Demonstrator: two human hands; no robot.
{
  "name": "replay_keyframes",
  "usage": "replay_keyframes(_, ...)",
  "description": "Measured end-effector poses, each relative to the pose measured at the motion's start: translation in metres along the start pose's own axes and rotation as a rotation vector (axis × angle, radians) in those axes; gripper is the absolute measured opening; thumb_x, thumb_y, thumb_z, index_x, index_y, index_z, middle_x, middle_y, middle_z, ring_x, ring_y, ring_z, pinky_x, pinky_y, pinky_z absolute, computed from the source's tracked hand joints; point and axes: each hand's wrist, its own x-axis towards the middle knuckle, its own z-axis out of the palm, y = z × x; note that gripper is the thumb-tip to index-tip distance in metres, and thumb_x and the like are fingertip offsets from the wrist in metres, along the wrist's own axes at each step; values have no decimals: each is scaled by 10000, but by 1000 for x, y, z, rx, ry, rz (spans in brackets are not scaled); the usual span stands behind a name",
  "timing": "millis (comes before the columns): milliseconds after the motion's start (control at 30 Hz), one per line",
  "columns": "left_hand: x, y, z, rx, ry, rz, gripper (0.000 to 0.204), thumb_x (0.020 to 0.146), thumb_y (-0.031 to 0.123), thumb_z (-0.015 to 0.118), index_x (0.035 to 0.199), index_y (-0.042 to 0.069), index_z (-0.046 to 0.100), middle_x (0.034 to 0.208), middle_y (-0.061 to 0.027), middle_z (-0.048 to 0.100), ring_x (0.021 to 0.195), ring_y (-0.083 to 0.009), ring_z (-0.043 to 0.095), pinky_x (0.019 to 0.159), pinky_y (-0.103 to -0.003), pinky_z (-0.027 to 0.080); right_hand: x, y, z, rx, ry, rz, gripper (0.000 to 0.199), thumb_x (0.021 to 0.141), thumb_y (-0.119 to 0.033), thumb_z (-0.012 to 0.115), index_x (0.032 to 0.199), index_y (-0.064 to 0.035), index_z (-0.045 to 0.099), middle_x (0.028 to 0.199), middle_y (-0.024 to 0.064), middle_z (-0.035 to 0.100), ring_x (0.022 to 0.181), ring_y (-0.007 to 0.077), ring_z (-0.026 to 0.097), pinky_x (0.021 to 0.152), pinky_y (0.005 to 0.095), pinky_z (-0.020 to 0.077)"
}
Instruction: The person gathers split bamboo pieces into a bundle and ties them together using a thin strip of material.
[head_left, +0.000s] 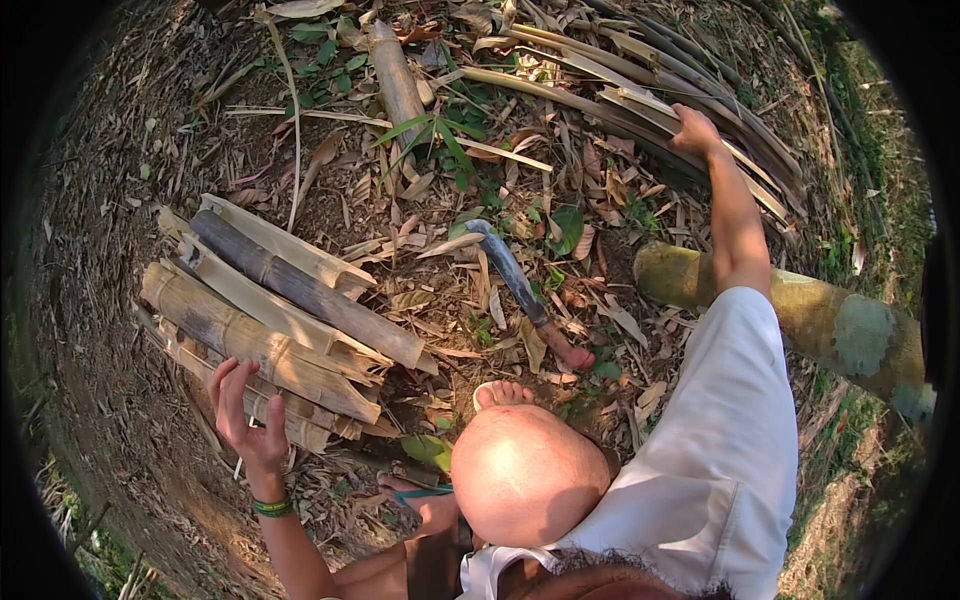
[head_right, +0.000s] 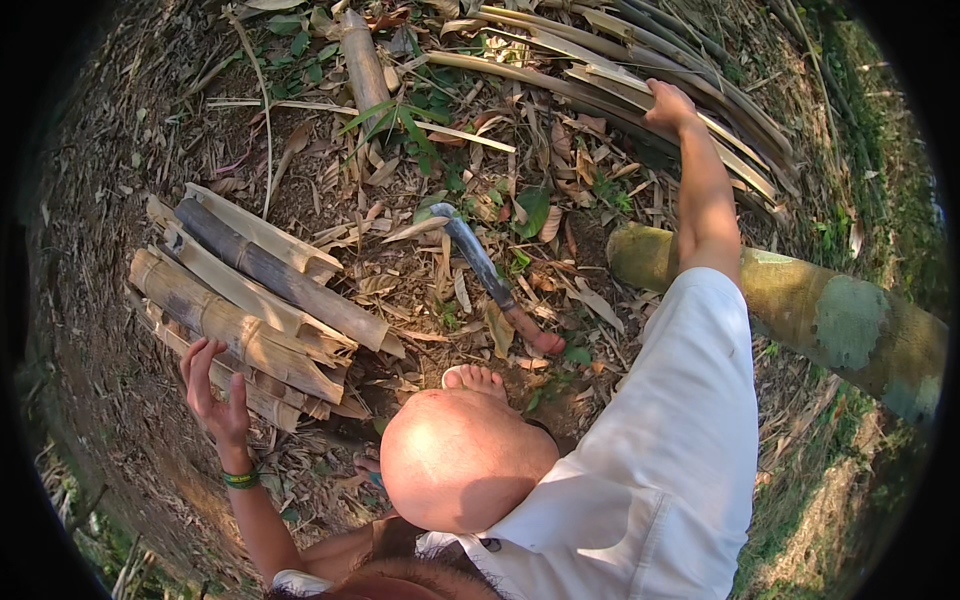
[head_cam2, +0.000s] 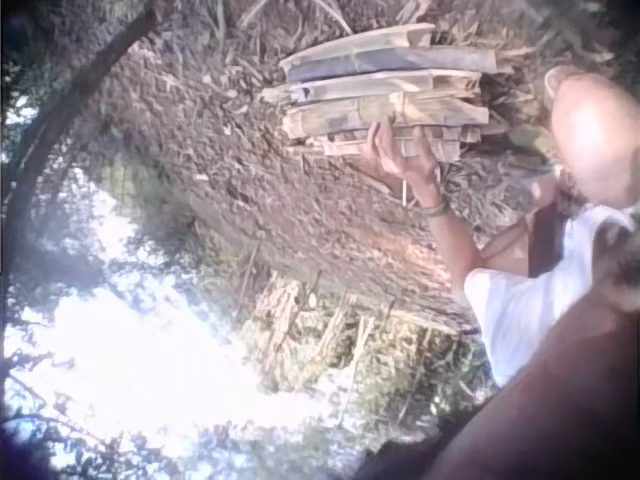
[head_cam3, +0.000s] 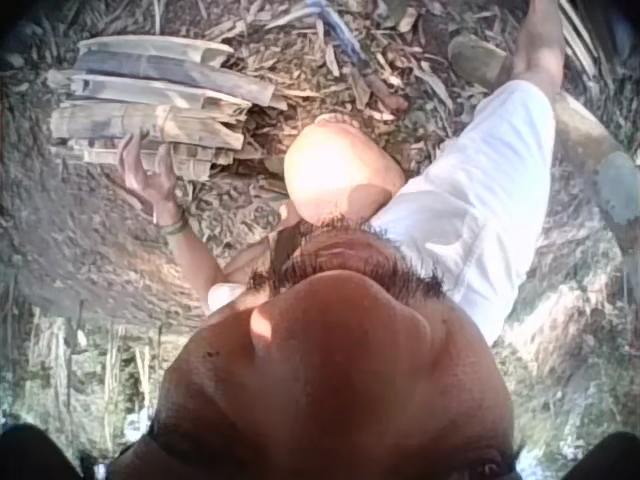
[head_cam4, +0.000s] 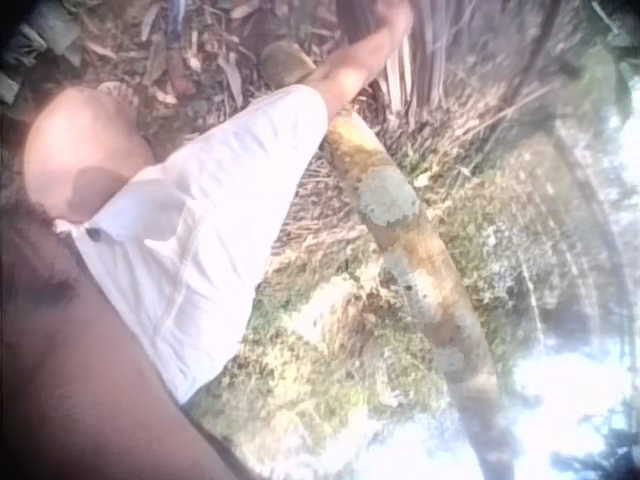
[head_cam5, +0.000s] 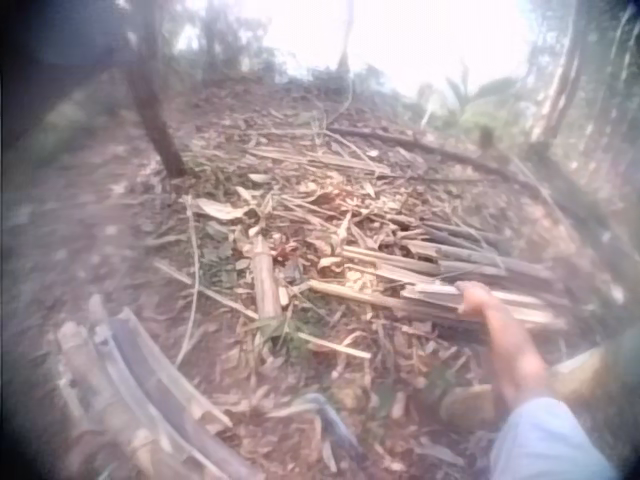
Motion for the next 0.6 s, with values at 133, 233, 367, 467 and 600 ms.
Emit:
replay_keyframes(133, 3, 7, 0, -65, 64, 9, 424, 891, 184, 670, 1258, -21, 613, 1074, -151, 696, 1187, -348, 555, 1020, -470, 433, -11, -53, -28, 12, 26, -140, 760, 638, -268, 786, 1313, -12, 550, 1209, 238, 657, 1140, 387, 618, 970, 461, 501)
replay_keyframes(233, 3, 16, 3, -129, 157, 2, 438, 849, 135, 696, 1257, -4, 621, 1057, -128, 707, 1172, -334, 566, 1002, -447, 442, -12, -124, -86, 149, 51, -230, 715, 654, -265, 750, 1299, -10, 576, 1146, 246, 680, 1090, 368, 650, 938, 443, 513)
replay_keyframes(367, 13, 44, 25, -431, 239, -103, 499, 847, 130, 711, 1314, 5, 589, 1070, -132, 711, 1090, -264, 632, 1018, -400, 448, -14, -198, -173, 296, -15, -489, 655, 776, -389, 729, 1250, 48, 609, 1095, 207, 700, 1014, 295, 685, 878, 420, 524)
replay_keyframes(467, 24, 61, 41, -605, 217, -115, 617, 868, 200, 701, 1419, 12, 499, 1105, -122, 692, 1098, -208, 632, 1035, -388, 433, -114, -323, -278, 492, -45, -523, 420, 780, -268, 765, 1102, -18, 665, 951, 104, 676, 904, 187, 627, 783, 328, 499)
replay_keyframes(600, 49, 93, 55, -875, 261, -139, 927, 809, 330, 810, 1536, 38, 316, 1284, -140, 619, 1219, -245, 584, 1066, -416, 439, -218, -432, -334, 654, 68, -659, 450, 720, -275, 769, 1068, -3, 683, 1011, 111, 694, 915, 191, 642, 793, 329, 501)
